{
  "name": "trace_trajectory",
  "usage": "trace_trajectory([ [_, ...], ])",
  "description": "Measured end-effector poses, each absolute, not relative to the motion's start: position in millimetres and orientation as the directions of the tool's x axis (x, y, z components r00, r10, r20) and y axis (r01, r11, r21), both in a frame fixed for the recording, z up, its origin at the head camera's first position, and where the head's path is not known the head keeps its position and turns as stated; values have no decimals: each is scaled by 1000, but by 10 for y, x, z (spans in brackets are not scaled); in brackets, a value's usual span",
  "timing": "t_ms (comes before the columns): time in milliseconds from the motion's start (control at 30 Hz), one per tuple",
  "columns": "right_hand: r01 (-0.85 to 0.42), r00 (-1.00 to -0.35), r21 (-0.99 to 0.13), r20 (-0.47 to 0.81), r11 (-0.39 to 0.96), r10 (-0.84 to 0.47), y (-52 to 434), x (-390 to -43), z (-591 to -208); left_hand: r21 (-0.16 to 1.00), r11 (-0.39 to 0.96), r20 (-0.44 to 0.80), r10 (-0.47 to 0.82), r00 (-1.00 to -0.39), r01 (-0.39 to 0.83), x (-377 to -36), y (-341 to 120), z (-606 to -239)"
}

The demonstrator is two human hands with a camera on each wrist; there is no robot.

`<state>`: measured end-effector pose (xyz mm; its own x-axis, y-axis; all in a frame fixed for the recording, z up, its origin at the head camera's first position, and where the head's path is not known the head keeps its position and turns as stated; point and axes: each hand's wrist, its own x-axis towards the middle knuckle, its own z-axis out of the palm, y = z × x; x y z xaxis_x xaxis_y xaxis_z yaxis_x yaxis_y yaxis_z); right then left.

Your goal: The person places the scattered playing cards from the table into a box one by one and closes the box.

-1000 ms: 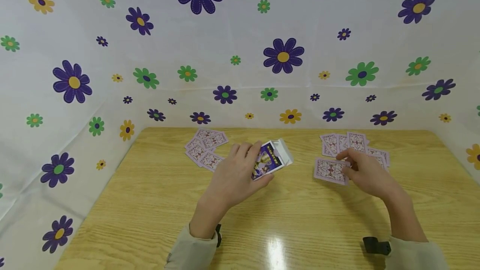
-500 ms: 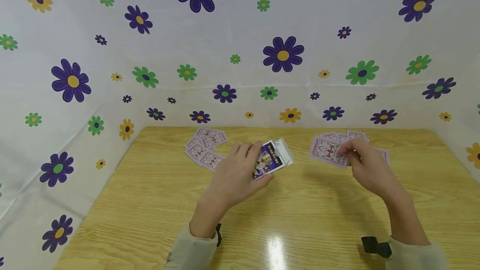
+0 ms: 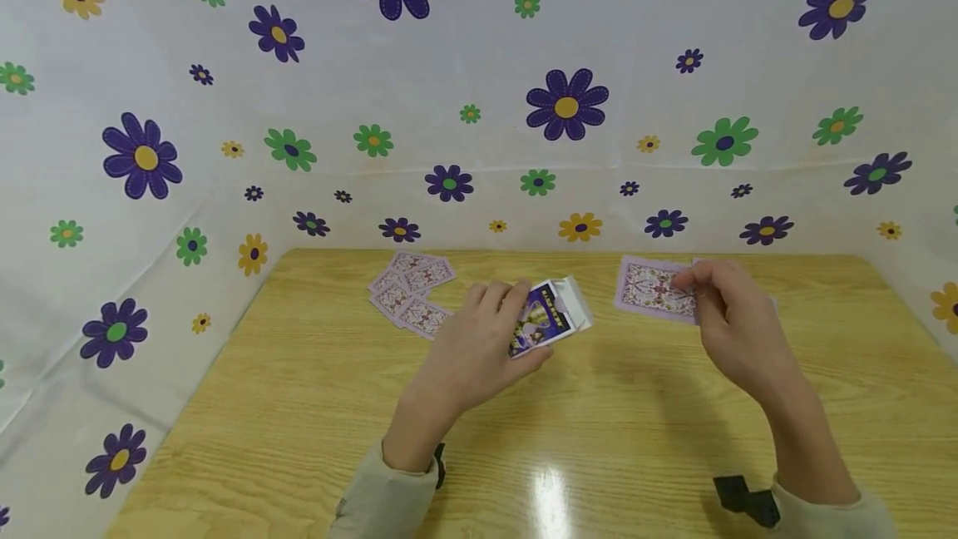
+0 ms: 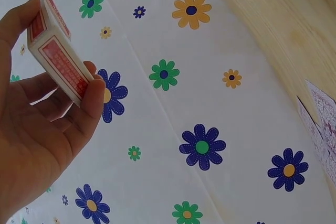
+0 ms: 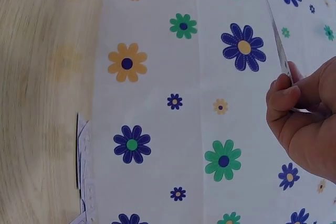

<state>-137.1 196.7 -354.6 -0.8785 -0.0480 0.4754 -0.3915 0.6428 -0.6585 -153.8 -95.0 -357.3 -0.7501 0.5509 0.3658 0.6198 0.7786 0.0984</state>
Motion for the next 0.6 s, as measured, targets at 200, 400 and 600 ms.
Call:
trace_trajectory([
  [200, -462, -823, -636, 567, 619, -32, 1865, -1324, -3498, 110, 765, 364, 563, -742, 634, -1539, -932, -3575],
  [400, -510, -792, -603, 608, 613, -60, 1770, -1311, -3502, 97, 748, 374, 584, -720, 657, -1538, -924, -3578],
  [600, -520, -787, -571, 610, 635, -97, 1707, -1300, -3514, 79, 723, 369, 618, -694, 687, -1533, -909, -3576],
])
